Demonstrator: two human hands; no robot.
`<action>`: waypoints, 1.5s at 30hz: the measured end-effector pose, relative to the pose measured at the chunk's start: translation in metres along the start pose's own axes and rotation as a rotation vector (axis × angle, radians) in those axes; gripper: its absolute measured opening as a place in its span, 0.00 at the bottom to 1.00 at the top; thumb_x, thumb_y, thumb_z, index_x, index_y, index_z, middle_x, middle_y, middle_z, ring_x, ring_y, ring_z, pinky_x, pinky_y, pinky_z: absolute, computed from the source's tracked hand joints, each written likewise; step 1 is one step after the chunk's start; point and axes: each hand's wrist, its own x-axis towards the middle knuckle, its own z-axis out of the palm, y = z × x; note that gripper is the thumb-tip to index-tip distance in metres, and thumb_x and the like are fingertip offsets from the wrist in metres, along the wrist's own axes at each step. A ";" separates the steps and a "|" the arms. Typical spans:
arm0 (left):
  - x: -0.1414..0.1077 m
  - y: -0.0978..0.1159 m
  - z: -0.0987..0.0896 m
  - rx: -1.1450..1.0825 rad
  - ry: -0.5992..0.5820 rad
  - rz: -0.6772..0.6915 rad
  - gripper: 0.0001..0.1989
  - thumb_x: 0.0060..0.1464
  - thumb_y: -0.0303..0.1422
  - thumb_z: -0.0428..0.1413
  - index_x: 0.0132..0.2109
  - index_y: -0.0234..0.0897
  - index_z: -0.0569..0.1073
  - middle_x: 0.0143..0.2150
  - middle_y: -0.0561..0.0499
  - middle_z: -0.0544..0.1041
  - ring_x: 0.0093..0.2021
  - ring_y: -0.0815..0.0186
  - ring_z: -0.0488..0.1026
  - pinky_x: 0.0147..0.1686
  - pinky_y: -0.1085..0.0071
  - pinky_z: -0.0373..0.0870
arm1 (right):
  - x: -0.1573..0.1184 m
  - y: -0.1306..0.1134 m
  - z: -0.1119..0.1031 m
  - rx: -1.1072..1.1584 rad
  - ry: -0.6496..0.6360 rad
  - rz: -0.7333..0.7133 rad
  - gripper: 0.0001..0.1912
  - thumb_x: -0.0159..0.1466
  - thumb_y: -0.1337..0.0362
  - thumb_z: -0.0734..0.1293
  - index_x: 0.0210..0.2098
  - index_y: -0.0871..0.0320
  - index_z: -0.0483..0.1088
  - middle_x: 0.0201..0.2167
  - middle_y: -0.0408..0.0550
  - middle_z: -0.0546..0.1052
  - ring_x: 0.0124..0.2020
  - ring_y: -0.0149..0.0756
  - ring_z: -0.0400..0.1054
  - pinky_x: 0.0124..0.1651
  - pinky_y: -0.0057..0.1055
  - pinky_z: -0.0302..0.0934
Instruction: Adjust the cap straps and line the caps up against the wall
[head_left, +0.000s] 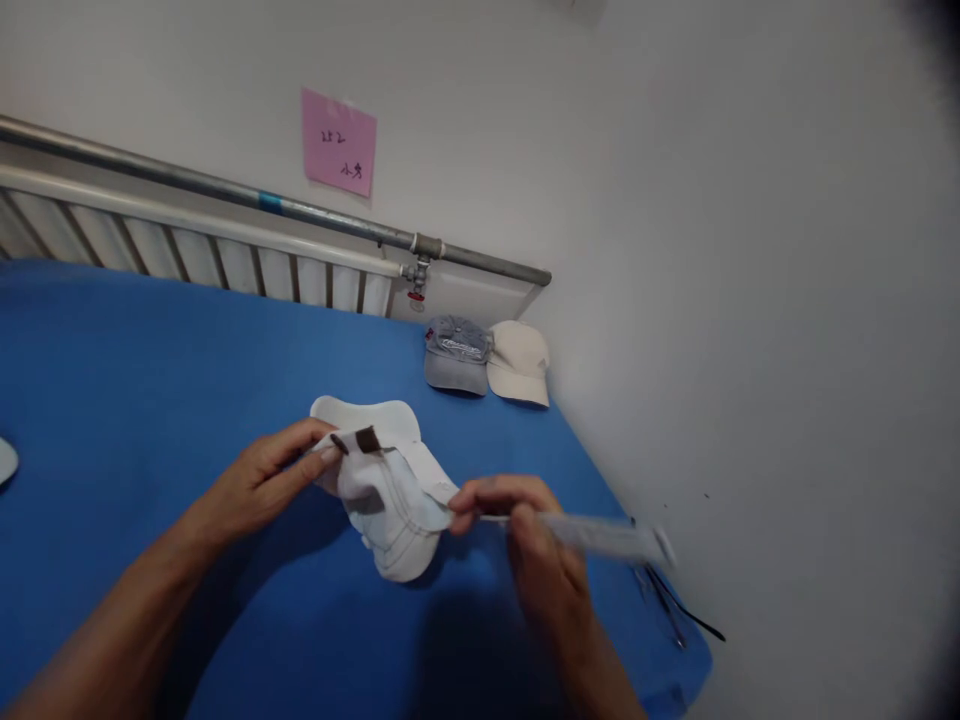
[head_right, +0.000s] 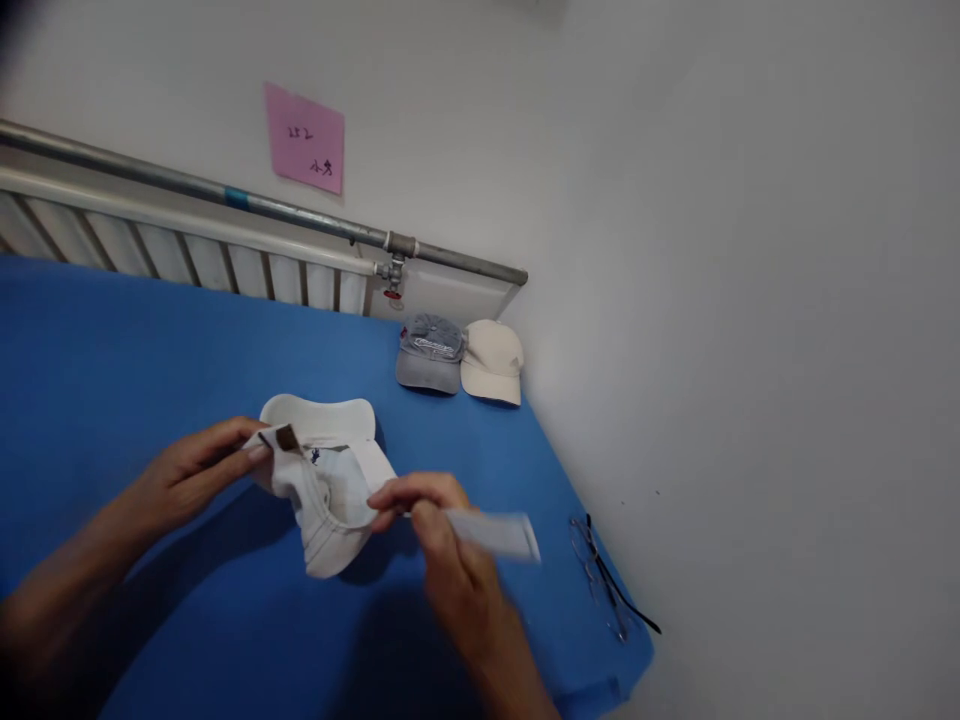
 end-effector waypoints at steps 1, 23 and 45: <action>0.000 0.002 0.001 -0.040 -0.028 -0.021 0.13 0.62 0.42 0.51 0.40 0.39 0.74 0.30 0.54 0.75 0.30 0.67 0.72 0.31 0.74 0.70 | 0.011 0.000 0.004 0.119 -0.001 0.112 0.14 0.70 0.53 0.56 0.40 0.53 0.68 0.29 0.43 0.78 0.21 0.30 0.69 0.29 0.30 0.65; 0.002 0.013 0.008 -0.361 -0.164 -0.233 0.14 0.57 0.43 0.57 0.38 0.36 0.75 0.27 0.54 0.70 0.26 0.70 0.64 0.25 0.76 0.61 | 0.071 0.068 0.047 0.367 -0.507 0.723 0.08 0.52 0.65 0.70 0.32 0.59 0.70 0.20 0.38 0.72 0.19 0.25 0.63 0.21 0.22 0.57; 0.004 0.004 0.014 -0.563 -0.163 -0.512 0.11 0.45 0.37 0.68 0.37 0.40 0.82 0.33 0.53 0.78 0.30 0.72 0.71 0.32 0.78 0.66 | 0.053 0.055 0.035 0.283 -0.224 0.528 0.15 0.64 0.52 0.64 0.39 0.57 0.69 0.22 0.38 0.70 0.14 0.21 0.56 0.14 0.19 0.49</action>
